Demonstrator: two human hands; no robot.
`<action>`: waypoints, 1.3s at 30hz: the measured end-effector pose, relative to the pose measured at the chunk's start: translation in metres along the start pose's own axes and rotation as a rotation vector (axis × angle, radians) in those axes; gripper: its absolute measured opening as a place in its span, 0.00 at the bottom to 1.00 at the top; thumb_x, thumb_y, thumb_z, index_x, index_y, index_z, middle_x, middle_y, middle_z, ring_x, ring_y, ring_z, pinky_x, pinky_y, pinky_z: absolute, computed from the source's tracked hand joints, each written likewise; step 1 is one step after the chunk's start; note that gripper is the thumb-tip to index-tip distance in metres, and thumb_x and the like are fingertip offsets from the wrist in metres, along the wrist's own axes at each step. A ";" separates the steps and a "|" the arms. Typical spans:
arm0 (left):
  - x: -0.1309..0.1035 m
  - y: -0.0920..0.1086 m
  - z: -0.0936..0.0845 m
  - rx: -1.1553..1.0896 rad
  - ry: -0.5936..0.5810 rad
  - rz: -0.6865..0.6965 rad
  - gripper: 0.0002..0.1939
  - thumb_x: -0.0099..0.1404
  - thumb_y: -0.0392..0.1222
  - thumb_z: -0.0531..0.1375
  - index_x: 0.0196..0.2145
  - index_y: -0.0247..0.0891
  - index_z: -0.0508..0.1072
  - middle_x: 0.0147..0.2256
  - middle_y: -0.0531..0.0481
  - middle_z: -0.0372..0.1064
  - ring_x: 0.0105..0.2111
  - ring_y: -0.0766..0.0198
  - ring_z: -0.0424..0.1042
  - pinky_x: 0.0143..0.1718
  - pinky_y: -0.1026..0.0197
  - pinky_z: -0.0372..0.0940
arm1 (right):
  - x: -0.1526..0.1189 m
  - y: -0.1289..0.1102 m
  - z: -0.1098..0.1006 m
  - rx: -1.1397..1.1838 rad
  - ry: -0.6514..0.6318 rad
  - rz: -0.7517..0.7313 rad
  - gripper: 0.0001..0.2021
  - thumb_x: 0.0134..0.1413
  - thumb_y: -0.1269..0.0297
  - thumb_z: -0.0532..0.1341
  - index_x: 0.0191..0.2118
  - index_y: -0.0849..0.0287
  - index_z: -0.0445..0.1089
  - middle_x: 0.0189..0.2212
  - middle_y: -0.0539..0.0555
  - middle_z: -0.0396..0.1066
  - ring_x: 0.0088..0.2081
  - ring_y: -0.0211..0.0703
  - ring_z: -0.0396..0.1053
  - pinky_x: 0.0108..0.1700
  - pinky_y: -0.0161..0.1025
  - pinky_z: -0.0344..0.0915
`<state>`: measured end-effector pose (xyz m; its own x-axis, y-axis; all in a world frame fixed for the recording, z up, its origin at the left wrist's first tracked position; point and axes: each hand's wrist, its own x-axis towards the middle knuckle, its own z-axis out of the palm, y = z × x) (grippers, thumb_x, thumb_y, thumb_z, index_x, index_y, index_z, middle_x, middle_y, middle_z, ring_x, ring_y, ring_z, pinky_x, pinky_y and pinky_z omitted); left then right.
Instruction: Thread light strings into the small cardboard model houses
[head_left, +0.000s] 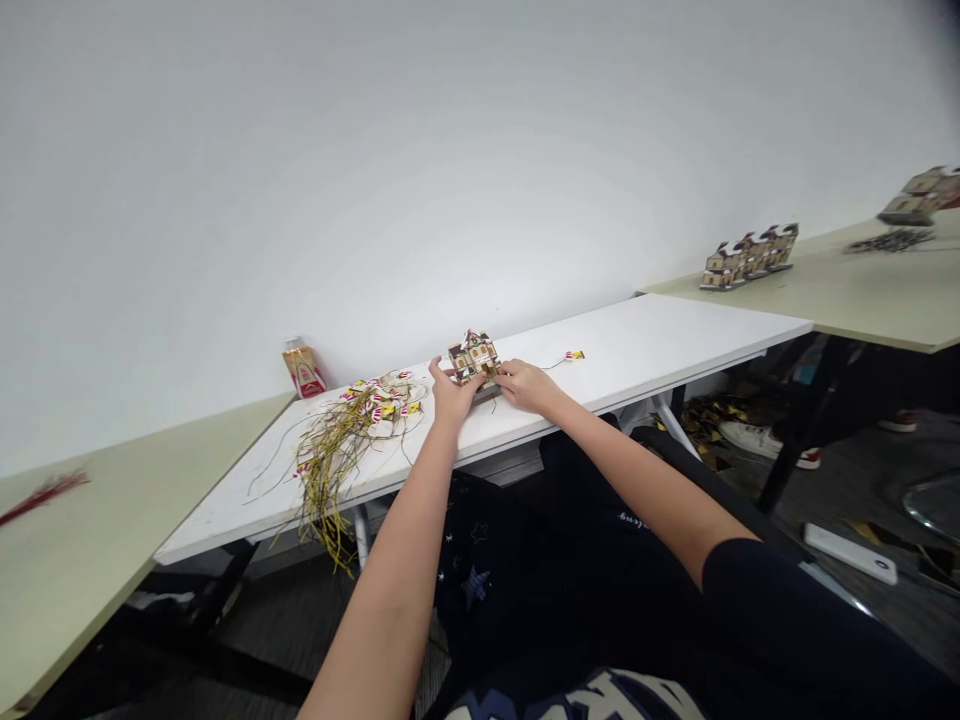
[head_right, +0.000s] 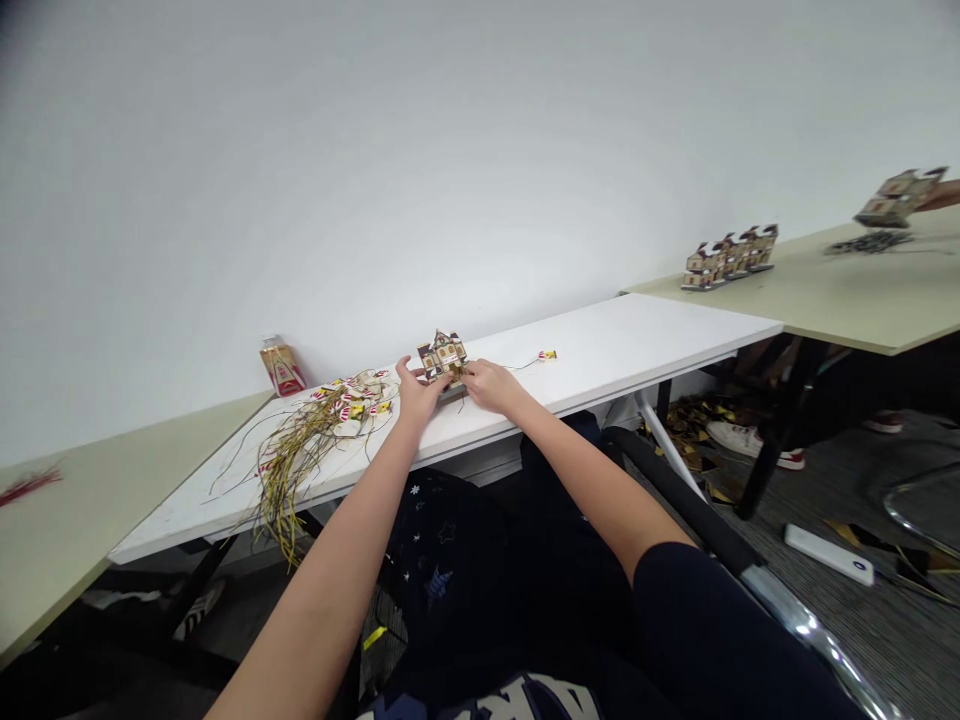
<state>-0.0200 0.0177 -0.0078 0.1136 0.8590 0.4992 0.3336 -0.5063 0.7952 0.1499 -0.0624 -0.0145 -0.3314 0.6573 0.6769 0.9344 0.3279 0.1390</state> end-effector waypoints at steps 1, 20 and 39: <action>0.000 0.000 0.000 0.002 0.001 0.000 0.50 0.49 0.52 0.71 0.62 0.38 0.50 0.46 0.40 0.71 0.43 0.53 0.74 0.47 0.52 0.66 | 0.000 -0.001 -0.001 0.000 -0.007 0.004 0.13 0.61 0.75 0.54 0.40 0.63 0.76 0.38 0.61 0.71 0.39 0.46 0.64 0.42 0.41 0.62; -0.001 0.002 -0.001 -0.028 -0.007 -0.001 0.47 0.49 0.51 0.71 0.60 0.38 0.53 0.46 0.41 0.70 0.42 0.55 0.74 0.45 0.53 0.67 | 0.001 -0.003 -0.004 0.079 0.005 0.066 0.13 0.61 0.63 0.57 0.44 0.62 0.76 0.41 0.61 0.66 0.40 0.48 0.62 0.43 0.43 0.59; -0.002 -0.001 0.002 0.005 -0.086 0.079 0.46 0.52 0.53 0.69 0.62 0.39 0.52 0.46 0.42 0.70 0.40 0.55 0.74 0.44 0.53 0.67 | 0.003 -0.003 -0.006 0.036 -0.074 0.101 0.26 0.55 0.42 0.63 0.48 0.59 0.74 0.50 0.65 0.65 0.49 0.56 0.62 0.49 0.48 0.59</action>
<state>-0.0189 0.0166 -0.0098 0.2196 0.8198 0.5288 0.3248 -0.5726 0.7528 0.1471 -0.0653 -0.0091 -0.2459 0.7359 0.6308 0.9586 0.2810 0.0460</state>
